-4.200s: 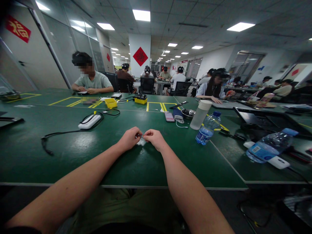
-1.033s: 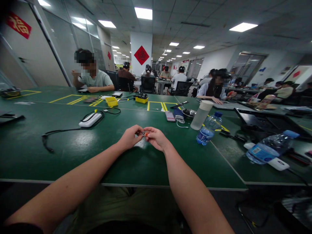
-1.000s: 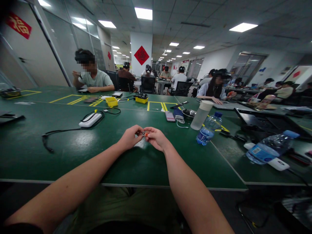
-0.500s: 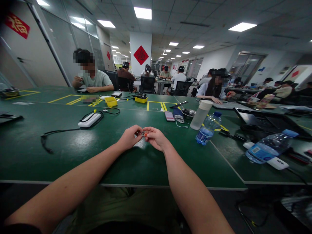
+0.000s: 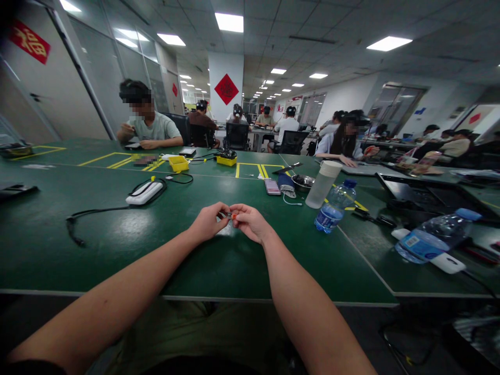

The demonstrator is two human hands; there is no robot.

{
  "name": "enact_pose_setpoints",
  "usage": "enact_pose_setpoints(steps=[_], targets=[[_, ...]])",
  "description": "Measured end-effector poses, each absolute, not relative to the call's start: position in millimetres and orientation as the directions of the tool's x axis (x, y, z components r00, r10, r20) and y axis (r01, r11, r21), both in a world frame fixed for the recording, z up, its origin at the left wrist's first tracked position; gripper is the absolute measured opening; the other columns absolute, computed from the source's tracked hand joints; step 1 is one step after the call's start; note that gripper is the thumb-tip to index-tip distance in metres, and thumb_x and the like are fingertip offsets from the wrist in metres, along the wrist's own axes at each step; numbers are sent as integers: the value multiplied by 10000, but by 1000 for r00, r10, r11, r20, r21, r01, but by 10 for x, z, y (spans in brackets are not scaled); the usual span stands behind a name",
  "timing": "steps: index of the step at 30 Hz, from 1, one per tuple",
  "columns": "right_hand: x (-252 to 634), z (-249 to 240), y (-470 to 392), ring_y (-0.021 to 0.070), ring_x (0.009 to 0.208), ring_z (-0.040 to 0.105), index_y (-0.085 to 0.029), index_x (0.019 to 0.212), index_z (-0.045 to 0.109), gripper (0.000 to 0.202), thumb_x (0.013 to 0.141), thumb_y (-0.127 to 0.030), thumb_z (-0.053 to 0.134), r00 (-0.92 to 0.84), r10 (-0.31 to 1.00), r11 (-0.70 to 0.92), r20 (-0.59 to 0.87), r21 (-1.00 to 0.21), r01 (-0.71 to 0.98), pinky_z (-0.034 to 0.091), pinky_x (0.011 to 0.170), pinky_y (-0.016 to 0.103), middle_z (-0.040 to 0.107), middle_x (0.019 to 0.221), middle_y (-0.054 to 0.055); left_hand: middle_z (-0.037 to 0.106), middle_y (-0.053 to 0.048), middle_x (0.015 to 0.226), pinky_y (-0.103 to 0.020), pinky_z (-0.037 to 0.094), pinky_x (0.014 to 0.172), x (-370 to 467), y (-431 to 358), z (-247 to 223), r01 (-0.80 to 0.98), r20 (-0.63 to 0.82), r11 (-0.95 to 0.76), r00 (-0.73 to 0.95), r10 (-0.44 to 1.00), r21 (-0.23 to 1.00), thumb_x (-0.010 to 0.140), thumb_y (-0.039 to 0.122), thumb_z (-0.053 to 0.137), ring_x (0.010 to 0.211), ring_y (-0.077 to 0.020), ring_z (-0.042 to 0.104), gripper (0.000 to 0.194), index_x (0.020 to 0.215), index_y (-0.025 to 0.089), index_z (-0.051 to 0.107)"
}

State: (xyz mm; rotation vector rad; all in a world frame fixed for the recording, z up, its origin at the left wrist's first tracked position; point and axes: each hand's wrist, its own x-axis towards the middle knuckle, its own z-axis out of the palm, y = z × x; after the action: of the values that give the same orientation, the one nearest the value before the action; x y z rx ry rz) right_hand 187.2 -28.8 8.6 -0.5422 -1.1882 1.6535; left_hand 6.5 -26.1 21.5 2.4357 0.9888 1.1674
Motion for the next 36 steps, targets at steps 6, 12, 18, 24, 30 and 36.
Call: enact_pose_setpoints(steps=[6, 12, 18, 24, 30, 36], targets=[[1864, 80, -286, 89, 551, 500, -178, 925, 647, 286, 649, -106, 669, -348, 921, 8, 174, -903, -429, 409, 545, 247, 606, 743, 1, 618, -22, 864, -254, 461, 683, 76, -287, 238, 582, 588, -703, 422, 691, 408, 765, 172, 568, 770, -143, 589, 124, 886, 199, 570], [1839, 81, -293, 82, 543, 493, -177, 900, 648, 280, 632, -136, 715, -294, 942, 38, 161, -923, -384, 391, 534, 240, 613, 735, -7, 599, -30, 879, -255, 458, 685, 82, -292, 235, 610, 582, -702, 439, 685, 367, 798, 202, 539, 774, -143, 576, 84, 874, 197, 575], [1815, 80, -301, 98, 613, 535, -174, 884, 647, 307, 597, -146, 752, -283, 950, 32, 133, -942, -333, 399, 553, 239, 655, 829, 22, 592, -31, 873, -257, 459, 688, 70, -256, 201, 598, 574, -719, 467, 672, 354, 813, 203, 526, 774, -146, 571, 93, 881, 196, 588], [1825, 61, -298, 98, 634, 549, -170, 867, 648, 302, 592, -167, 771, -288, 952, 26, 107, -962, -273, 414, 558, 224, 654, 797, 16, 606, -36, 894, -258, 462, 730, 33, -210, 211, 516, 559, -772, 539, 630, 372, 795, 135, 534, 808, -146, 578, 137, 898, 188, 607], [1846, 32, -285, 90, 606, 562, -164, 854, 645, 287, 600, -188, 777, -291, 951, 38, 109, -970, -240, 446, 573, 227, 658, 766, 10, 607, -28, 878, -251, 455, 724, 27, -203, 218, 479, 564, -791, 558, 609, 380, 791, 124, 543, 802, -140, 573, 136, 889, 189, 612], [1874, 19, -269, 115, 610, 620, -158, 881, 621, 349, 587, -221, 799, -277, 959, -3, 64, -972, -234, 506, 620, 265, 671, 753, 22, 595, -29, 850, -250, 450, 697, 26, -190, 209, 519, 560, -764, 528, 639, 383, 780, 141, 569, 781, -142, 566, 85, 847, 180, 603]])
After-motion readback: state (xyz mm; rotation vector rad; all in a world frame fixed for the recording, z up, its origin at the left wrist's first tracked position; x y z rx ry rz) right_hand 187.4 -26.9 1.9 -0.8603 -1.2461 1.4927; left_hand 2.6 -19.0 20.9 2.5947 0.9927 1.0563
